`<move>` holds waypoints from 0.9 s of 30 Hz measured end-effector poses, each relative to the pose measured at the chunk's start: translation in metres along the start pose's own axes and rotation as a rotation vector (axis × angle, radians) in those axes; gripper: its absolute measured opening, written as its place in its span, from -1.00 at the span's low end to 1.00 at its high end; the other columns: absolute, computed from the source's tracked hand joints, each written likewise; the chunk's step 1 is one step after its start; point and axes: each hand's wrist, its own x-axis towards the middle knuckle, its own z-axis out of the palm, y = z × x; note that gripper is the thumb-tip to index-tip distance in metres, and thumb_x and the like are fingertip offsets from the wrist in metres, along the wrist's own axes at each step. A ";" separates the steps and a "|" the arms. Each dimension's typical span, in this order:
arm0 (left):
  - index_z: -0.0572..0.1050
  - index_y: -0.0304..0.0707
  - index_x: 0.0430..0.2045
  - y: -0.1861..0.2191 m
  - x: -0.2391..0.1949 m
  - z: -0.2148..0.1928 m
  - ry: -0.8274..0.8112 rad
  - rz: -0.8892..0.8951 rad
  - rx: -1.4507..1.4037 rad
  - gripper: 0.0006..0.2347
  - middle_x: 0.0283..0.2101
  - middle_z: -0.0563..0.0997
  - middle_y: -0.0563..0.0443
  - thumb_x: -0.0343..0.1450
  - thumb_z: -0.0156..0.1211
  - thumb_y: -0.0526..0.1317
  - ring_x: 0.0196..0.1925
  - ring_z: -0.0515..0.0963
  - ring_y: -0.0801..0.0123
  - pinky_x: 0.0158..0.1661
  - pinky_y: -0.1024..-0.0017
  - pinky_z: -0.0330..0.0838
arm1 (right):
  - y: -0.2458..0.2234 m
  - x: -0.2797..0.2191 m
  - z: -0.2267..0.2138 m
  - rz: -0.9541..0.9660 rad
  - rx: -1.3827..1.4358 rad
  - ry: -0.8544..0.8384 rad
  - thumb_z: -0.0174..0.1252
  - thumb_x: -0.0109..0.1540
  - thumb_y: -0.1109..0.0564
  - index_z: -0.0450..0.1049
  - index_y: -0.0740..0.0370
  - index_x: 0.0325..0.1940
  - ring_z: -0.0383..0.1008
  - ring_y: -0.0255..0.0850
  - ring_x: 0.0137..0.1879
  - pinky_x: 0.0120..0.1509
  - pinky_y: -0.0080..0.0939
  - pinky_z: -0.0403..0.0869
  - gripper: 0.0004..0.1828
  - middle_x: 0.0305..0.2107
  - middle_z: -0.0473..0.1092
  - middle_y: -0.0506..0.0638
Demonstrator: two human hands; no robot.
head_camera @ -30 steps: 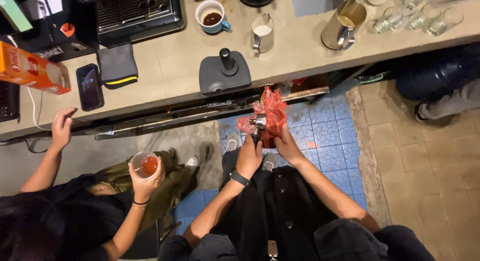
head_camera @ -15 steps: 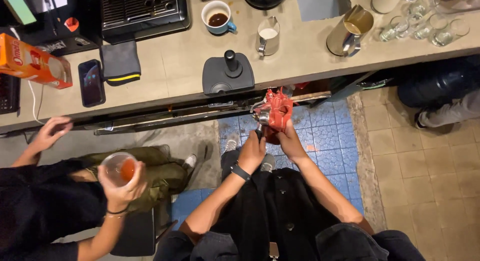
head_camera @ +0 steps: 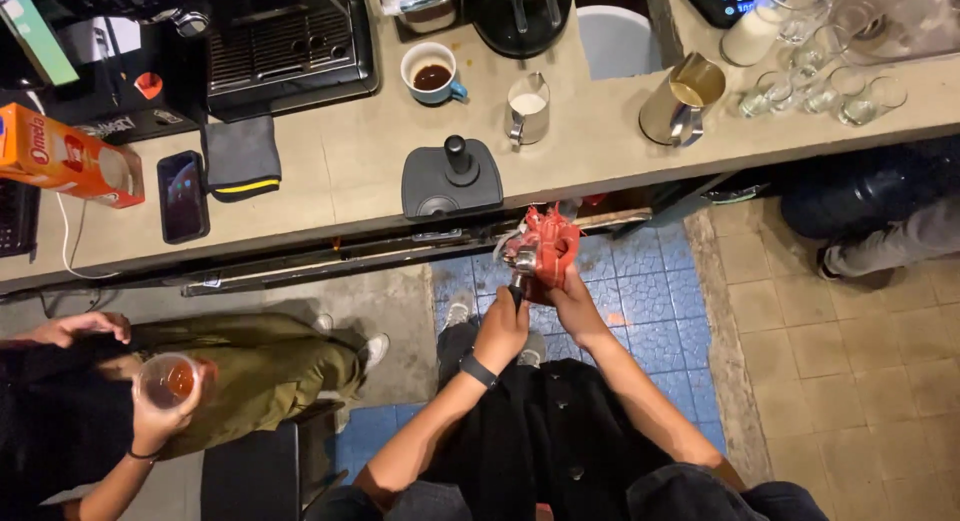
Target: Preparing an iced coffee drink by grinding coffee beans, tamping the grounds in a portafilter, pulling espresso shots, and mixing with milk.
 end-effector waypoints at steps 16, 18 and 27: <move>0.29 -0.87 0.04 0.010 -0.002 -0.005 0.052 -0.016 -0.002 -0.51 -0.33 0.60 -0.59 0.52 0.07 -0.14 -0.29 0.69 -0.24 -0.45 0.13 0.59 | 0.016 0.014 -0.023 -0.112 -0.197 -0.064 -0.08 0.15 0.43 0.28 0.22 0.42 0.34 -0.17 0.15 0.41 0.05 0.29 -0.29 0.02 0.40 0.01; 0.13 -0.94 0.17 0.018 0.002 -0.032 -0.126 -0.106 -0.194 -0.46 -0.13 0.54 -0.72 0.58 -0.07 -0.13 -0.11 0.65 -0.33 -0.33 0.08 0.64 | -0.007 0.001 -0.014 -0.028 -0.203 -0.066 -0.01 0.12 0.41 0.32 0.18 0.39 0.39 -0.19 0.11 0.33 0.04 0.37 -0.28 -0.02 0.44 -0.01; 0.13 -0.96 0.14 -0.009 0.004 0.010 -0.098 -0.092 -0.218 -0.45 -0.23 0.55 -0.66 0.60 -0.11 -0.10 -0.24 0.66 -0.29 -0.44 0.09 0.62 | 0.013 0.024 -0.050 -0.002 -0.606 -0.032 0.19 0.12 0.21 0.39 0.13 0.24 0.53 0.14 0.03 0.17 0.21 0.41 -0.43 -0.13 0.50 0.24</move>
